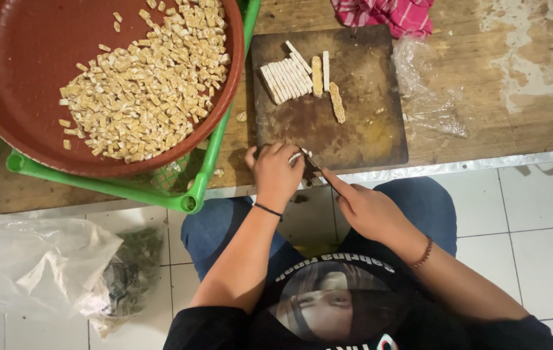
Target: The person sits on the floor at a low wooden bench and cuts white stick-shaped food pieces into small chunks with a utility knife on a worn cutting board. They gather the cut pieces and toss them into a large red basin filled with similar cut pieces, repeating the cut-and-transfer cycle throughout the clip.
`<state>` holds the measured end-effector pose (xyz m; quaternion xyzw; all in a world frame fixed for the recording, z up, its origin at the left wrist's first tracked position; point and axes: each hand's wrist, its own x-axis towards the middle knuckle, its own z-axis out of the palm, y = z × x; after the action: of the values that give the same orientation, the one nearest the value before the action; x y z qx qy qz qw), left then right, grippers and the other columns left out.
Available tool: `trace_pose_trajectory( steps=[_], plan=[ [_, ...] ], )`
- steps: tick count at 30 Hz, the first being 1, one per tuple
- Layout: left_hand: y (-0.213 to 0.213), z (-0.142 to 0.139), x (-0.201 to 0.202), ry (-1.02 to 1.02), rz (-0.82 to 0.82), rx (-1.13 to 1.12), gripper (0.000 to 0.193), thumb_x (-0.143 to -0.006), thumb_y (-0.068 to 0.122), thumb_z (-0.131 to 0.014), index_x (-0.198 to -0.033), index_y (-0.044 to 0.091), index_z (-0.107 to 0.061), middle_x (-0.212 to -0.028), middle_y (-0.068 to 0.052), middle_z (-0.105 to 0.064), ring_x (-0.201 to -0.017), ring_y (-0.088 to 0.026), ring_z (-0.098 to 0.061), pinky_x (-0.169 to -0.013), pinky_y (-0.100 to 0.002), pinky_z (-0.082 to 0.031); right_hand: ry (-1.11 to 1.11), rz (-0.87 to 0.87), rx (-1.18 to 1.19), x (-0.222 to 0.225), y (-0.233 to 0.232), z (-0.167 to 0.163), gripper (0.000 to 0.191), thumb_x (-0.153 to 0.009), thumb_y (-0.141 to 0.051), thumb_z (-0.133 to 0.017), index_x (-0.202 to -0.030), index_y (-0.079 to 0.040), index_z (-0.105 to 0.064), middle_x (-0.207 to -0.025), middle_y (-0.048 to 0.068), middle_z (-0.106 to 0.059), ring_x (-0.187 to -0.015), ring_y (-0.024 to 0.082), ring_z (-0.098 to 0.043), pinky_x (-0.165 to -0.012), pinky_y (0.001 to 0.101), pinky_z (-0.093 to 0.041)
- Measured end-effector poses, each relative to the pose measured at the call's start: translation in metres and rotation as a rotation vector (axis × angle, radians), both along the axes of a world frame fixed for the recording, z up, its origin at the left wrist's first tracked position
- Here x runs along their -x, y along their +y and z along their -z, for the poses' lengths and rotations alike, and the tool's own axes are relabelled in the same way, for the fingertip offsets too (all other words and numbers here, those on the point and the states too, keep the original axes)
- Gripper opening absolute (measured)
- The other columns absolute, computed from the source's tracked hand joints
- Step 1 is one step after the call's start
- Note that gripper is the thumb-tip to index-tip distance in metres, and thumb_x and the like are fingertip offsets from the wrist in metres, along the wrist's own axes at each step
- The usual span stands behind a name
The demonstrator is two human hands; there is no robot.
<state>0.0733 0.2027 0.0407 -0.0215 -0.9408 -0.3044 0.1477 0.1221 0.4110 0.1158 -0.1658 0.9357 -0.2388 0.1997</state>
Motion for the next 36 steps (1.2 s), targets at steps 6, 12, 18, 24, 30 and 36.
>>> trace_pose_trajectory(
  steps=[6, 12, 18, 24, 30, 36],
  plan=[
    [0.004, -0.003, 0.001, -0.011, 0.0, -0.006, 0.012, -0.083, 0.025, -0.075, -0.09, 0.015, -0.076, -0.096, -0.002, -0.071, -0.102, -0.025, -0.066, -0.108, -0.053, -0.028, 0.002, -0.003, 0.021, 0.002, 0.004, 0.003, 0.066, -0.096, -0.018, -0.051, -0.158, -0.028, -0.032, -0.094, 0.022, -0.071, -0.083, 0.043, -0.068, -0.071, 0.0519, -0.053],
    [0.008, -0.002, -0.001, -0.02, 0.003, -0.013, 0.013, -0.084, 0.025, -0.076, -0.091, 0.014, -0.075, -0.097, -0.002, -0.072, -0.104, -0.024, -0.066, -0.109, -0.054, -0.027, -0.031, 0.012, 0.027, -0.011, 0.02, 0.007, 0.067, -0.096, -0.018, -0.05, -0.159, -0.029, -0.03, -0.093, 0.021, -0.071, -0.083, 0.041, -0.069, -0.072, 0.0511, -0.053],
    [0.008, -0.004, -0.004, 0.022, -0.013, -0.007, 0.018, -0.081, 0.028, -0.078, -0.091, 0.014, -0.076, -0.099, -0.003, -0.072, -0.103, -0.025, -0.065, -0.11, -0.055, -0.026, 0.012, 0.034, 0.094, -0.017, 0.028, 0.003, 0.068, -0.095, -0.017, -0.05, -0.159, -0.029, -0.03, -0.097, 0.021, -0.071, -0.085, 0.042, -0.068, -0.074, 0.0511, -0.053],
    [0.006, -0.003, -0.003, 0.013, 0.006, 0.006, 0.018, -0.08, 0.026, -0.077, -0.094, 0.014, -0.078, -0.1, -0.004, -0.07, -0.102, -0.025, -0.065, -0.108, -0.053, -0.027, 0.016, 0.026, 0.048, -0.014, 0.017, 0.0, 0.068, -0.096, -0.019, -0.051, -0.159, -0.03, -0.029, -0.098, 0.022, -0.07, -0.083, 0.043, -0.068, -0.073, 0.0518, -0.053],
    [0.01, 0.0, -0.005, -0.018, 0.003, -0.012, 0.014, -0.083, 0.025, -0.076, -0.092, 0.014, -0.078, -0.099, -0.003, -0.071, -0.104, -0.024, -0.065, -0.107, -0.051, -0.029, 0.028, 0.01, 0.061, -0.014, 0.015, -0.001, 0.068, -0.096, -0.018, -0.051, -0.16, -0.029, -0.029, -0.098, 0.022, -0.07, -0.082, 0.044, -0.068, -0.072, 0.052, -0.054],
    [0.01, -0.001, -0.003, -0.022, -0.001, -0.02, 0.014, -0.081, 0.025, -0.076, -0.092, 0.016, -0.078, -0.098, -0.003, -0.071, -0.103, -0.025, -0.065, -0.106, -0.05, -0.029, -0.005, 0.003, 0.007, -0.005, 0.01, 0.002, 0.068, -0.096, -0.019, -0.051, -0.16, -0.029, -0.029, -0.095, 0.022, -0.071, -0.084, 0.044, -0.068, -0.072, 0.052, -0.053]
  ],
)
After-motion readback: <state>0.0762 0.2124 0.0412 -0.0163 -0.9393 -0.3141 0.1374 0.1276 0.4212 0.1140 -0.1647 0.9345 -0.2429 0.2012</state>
